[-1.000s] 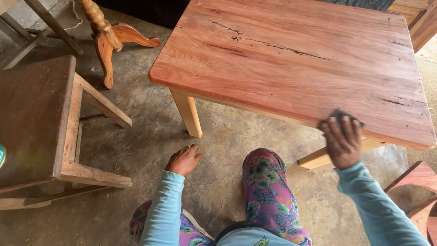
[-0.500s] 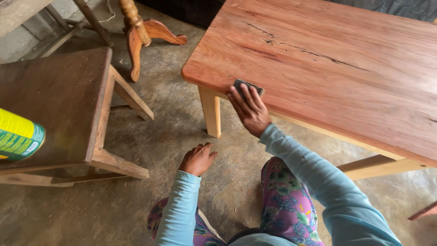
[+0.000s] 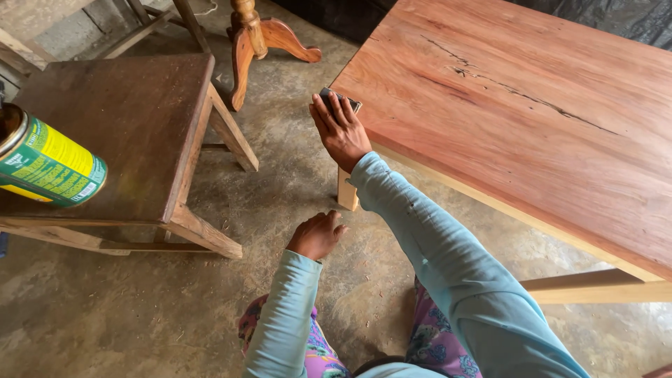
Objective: The person sands the surface of a wooden table using sandpaper.
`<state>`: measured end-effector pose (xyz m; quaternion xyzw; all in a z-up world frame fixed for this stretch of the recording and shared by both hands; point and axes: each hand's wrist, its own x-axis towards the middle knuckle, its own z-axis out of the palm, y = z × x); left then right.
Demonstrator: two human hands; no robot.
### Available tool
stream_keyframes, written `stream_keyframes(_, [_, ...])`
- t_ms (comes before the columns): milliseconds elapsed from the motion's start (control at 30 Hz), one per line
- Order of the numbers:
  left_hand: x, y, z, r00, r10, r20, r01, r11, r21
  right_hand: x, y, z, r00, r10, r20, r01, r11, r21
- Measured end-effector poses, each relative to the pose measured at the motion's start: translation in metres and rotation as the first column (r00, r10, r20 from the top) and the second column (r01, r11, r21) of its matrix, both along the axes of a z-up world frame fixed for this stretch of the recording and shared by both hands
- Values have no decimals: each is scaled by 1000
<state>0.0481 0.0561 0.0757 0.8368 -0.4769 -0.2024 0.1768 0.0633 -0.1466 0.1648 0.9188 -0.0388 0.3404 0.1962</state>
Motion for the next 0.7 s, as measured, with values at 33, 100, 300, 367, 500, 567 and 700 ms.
stream_keyframes(33, [-3,0,6,1000,-3,-2,3,1000,-1,-9,-2,-2,1000,-3,-2,3,1000,-1])
stream_keyframes(100, [-9,0,19,1000,-9,-11,10,998,64,-26,-7,-4,999,28,23,-27,999,-25])
stream_keyframes(300, [-4,-8,0,999,5,-38,-4,1000,21,-183,-19,13,993,-95,-64,92,994,-53])
stream_keyframes(367, [-9,-10,5,1000,-1,-26,2,998,57,-239,-24,12,985,-155,-73,154,988,-12])
stream_keyframes(500, [-18,-17,4,999,-39,-8,40,993,115,-354,-41,-8,955,-295,-19,296,954,55])
stream_keyframes(567, [-20,-22,-3,998,-55,-4,55,989,138,-406,-51,-23,941,-339,8,338,939,65])
stream_keyframes(700, [-21,-24,-11,998,-65,16,62,987,149,-510,-75,-48,898,-432,84,427,901,71])
